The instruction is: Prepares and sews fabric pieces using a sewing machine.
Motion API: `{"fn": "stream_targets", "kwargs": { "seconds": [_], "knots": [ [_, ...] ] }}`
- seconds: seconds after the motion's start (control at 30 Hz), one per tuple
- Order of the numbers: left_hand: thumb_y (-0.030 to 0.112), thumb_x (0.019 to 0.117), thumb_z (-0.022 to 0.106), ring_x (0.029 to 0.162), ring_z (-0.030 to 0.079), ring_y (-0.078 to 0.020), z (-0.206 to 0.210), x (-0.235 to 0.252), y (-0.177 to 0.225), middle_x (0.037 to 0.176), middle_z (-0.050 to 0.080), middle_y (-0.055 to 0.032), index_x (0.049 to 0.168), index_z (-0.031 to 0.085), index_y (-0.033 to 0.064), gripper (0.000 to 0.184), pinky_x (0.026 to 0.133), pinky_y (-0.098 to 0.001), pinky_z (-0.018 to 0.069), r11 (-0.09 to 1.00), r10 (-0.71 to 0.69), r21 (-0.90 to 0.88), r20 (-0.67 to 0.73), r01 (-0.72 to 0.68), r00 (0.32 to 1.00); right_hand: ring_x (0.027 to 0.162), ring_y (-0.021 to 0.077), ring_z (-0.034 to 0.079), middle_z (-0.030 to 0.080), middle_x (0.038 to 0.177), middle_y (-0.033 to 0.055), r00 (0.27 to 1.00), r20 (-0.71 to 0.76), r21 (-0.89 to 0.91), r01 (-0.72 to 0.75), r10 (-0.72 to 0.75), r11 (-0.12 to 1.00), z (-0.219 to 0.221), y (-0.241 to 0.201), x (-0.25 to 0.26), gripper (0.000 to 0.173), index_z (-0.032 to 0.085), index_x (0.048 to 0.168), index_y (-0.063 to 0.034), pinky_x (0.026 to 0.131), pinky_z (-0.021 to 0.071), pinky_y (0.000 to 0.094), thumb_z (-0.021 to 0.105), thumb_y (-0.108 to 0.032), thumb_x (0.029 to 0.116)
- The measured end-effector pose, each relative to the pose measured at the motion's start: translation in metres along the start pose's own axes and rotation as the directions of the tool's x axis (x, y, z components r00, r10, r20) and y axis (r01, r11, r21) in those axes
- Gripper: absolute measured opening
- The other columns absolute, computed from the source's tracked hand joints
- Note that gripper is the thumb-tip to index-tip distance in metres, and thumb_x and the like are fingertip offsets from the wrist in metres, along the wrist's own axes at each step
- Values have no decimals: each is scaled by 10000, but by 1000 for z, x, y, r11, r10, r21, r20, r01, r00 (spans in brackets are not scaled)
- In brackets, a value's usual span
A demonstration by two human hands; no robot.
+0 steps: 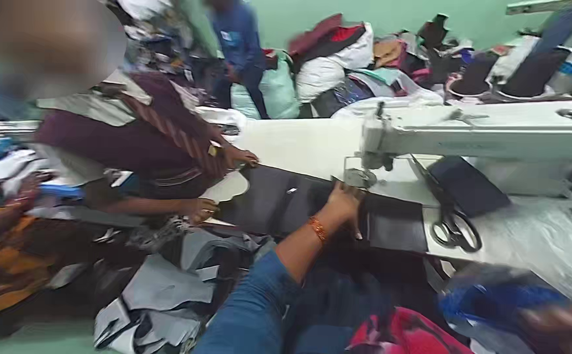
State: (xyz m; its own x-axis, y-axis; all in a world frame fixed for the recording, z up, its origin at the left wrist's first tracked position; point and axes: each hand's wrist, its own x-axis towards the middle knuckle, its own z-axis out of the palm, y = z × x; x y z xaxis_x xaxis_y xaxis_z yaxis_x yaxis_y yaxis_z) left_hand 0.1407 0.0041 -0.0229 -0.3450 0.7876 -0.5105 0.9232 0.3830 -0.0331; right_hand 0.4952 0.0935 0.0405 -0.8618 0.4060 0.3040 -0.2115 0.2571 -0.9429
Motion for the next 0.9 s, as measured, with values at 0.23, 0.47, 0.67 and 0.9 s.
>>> {"fn": "stream_targets", "kwargs": {
  "seconds": [0.23,0.47,0.67,0.9],
  "knots": [
    [693,672,836,1550,231,-347,1,2,-8,1696,258,-102,1641,259,173,1242,1212,-616,119,999,24,37,14,-24,1000,1022,248,711,743,1087,151,994,-103,-570,-25,-41,821,75,120,143,234,737,1119,5,913,569,447,614,3,920],
    [728,699,793,1568,175,-344,1,2,-10,1713,208,-88,1644,230,132,1252,1218,-610,102,999,32,1,54,-32,998,1223,366,633,695,1312,123,992,90,-897,119,-87,426,116,197,179,377,747,1189,-54,901,500,594,548,112,916],
    [719,682,813,1558,199,-367,1,1,-9,1704,230,-112,1637,248,108,1267,1217,-618,111,999,34,5,31,-34,999,1305,328,589,668,1376,75,981,185,-892,189,-50,411,110,200,169,400,736,1235,-88,918,478,592,563,96,924],
    [703,695,815,1556,206,-356,0,2,-8,1706,231,-96,1640,245,119,1248,1210,-611,131,999,23,24,41,-24,999,1216,351,647,716,1290,93,965,260,-858,244,-28,452,120,172,135,409,752,1168,-51,892,495,581,566,144,860]
  ]
}}
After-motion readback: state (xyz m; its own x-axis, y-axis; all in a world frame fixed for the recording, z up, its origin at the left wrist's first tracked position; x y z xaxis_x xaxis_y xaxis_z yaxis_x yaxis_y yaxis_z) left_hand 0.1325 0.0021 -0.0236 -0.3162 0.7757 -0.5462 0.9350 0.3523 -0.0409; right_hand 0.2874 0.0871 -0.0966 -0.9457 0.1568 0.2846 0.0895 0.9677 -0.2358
